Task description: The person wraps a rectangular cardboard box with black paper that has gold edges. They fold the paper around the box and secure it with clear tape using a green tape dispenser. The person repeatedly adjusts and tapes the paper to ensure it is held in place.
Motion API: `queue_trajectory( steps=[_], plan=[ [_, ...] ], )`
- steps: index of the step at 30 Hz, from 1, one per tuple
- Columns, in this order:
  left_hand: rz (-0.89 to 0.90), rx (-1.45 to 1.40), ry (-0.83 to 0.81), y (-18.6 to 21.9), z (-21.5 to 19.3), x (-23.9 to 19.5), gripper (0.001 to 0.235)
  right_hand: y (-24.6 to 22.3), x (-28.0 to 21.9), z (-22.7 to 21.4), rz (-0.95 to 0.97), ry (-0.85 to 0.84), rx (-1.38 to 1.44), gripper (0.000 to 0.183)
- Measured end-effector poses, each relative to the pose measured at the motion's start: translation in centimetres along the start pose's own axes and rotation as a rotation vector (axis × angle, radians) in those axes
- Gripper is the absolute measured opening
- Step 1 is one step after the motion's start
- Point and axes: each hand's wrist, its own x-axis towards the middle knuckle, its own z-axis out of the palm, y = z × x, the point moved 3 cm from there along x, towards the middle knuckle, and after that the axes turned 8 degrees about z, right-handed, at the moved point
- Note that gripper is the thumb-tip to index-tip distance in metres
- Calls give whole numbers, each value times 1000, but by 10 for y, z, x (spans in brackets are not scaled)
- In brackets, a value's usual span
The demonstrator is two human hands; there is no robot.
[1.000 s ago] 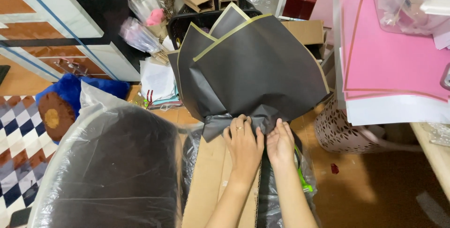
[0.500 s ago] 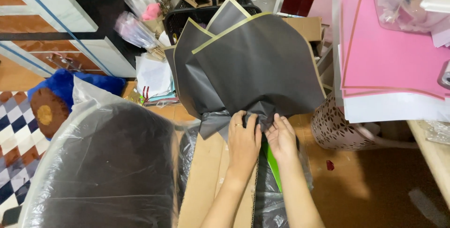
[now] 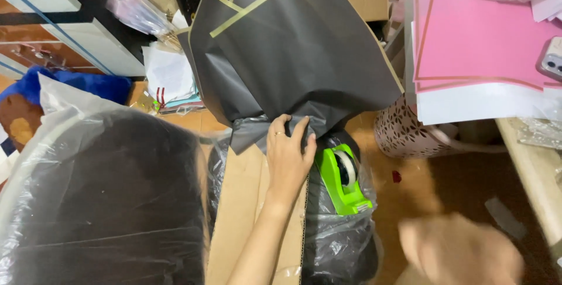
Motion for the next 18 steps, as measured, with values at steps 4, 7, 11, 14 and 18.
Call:
queue_trajectory(
  steps=[4, 7, 11, 14, 18],
  plan=[
    [71, 101, 64, -9, 11, -5, 34, 8, -4, 16, 132, 286, -28, 34],
    [74, 106, 54, -11, 14, -6, 35, 14, 1, 28, 231, 500, -53, 30],
    [57, 100, 51, -8, 10, -5, 33, 23, 14, 34, 363, 751, -85, 24],
    [55, 99, 49, -7, 9, -5, 33, 27, 26, 38, 466, 939, -113, 21],
    [61, 94, 41, -7, 10, -4, 33, 27, 38, 46, 608, 1200, -155, 19]
  ],
)
